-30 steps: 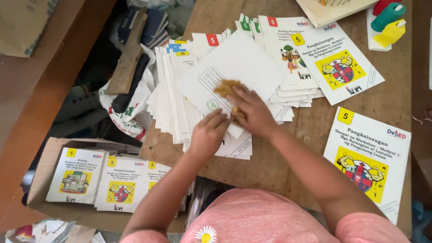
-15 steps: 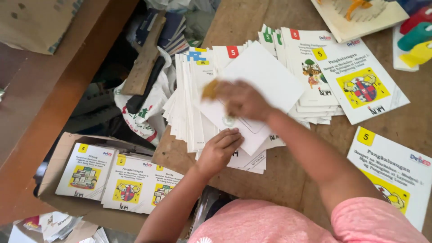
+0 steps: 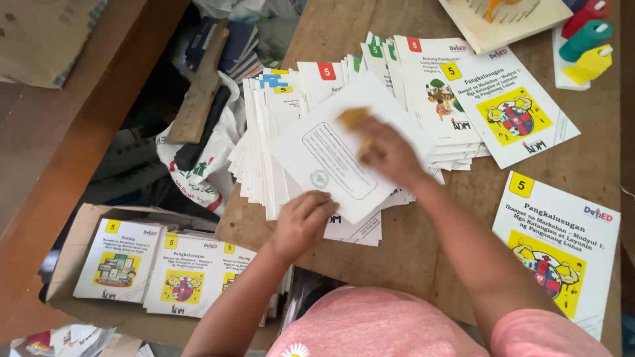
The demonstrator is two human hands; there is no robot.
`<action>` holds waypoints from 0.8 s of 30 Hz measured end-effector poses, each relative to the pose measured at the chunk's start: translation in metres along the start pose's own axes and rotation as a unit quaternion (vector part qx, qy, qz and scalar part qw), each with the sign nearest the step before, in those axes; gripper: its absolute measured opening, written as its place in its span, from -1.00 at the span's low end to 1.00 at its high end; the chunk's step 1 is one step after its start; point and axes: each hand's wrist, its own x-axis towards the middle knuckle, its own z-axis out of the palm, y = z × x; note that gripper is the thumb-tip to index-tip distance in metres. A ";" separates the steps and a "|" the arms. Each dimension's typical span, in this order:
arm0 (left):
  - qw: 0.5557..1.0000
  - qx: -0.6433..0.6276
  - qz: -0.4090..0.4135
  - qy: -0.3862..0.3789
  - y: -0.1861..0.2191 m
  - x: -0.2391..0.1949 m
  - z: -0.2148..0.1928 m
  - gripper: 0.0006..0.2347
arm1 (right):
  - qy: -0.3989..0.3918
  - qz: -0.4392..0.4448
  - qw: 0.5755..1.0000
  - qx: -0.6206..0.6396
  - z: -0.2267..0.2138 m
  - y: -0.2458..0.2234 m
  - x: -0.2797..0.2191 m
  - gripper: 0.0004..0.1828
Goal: The person wipes the covers of several small booklets with a yellow cloth, then stacks them and places them into a cardboard box. The person repeats this process for different sets of booklets.
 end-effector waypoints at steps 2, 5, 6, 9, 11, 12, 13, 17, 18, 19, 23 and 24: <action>1.000 -0.010 -0.015 0.009 -0.006 0.000 -0.024 -0.92 | 0.011 0.107 0.994 -0.020 -0.012 0.047 -0.018 -0.52; 0.992 0.117 -0.002 0.041 -0.024 0.033 -0.087 -0.90 | 0.044 0.180 0.982 -0.027 -0.004 0.100 -0.029 -0.62; 0.989 0.099 -0.005 0.113 -0.027 0.051 -0.112 -0.90 | 0.116 0.146 0.982 0.015 0.012 0.116 -0.029 -0.66; 0.962 0.105 -0.065 0.245 0.004 0.122 -0.159 -0.80 | 0.142 0.091 0.982 0.086 0.005 0.048 -0.020 -0.91; 0.935 0.134 -0.117 0.307 0.015 0.147 -0.162 -0.74 | 0.101 0.066 0.986 0.113 -0.015 -0.021 -0.011 -0.86; 0.915 -0.049 -0.166 0.363 0.012 0.145 -0.152 -0.85 | 0.088 0.109 0.980 0.144 -0.024 -0.049 -0.011 -0.73; 0.862 -0.231 -0.209 0.400 0.008 0.144 -0.145 -0.93 | 0.078 0.149 0.970 0.176 -0.032 -0.077 -0.007 -0.59; 0.774 -0.374 -0.311 0.405 0.027 0.124 -0.078 -0.83 | 0.168 0.174 0.860 0.450 -0.033 -0.091 -0.059 -0.38; 0.706 -0.444 -0.406 0.373 0.042 0.121 -0.058 -0.71 | 0.211 0.199 0.728 0.622 -0.041 -0.097 -0.074 -0.23; 0.623 -0.504 -0.498 0.332 0.059 0.117 -0.037 -0.56 | 0.247 0.213 0.560 0.762 -0.051 -0.106 -0.092 -0.01; 0.608 -0.569 -0.534 0.147 0.113 0.086 0.029 -0.37 | 0.367 0.353 0.664 0.548 -0.108 -0.102 -0.142 -0.19; 0.610 -0.561 -0.553 0.088 0.122 0.075 0.042 -0.37 | 0.350 0.369 0.696 0.507 -0.127 -0.109 -0.157 -0.15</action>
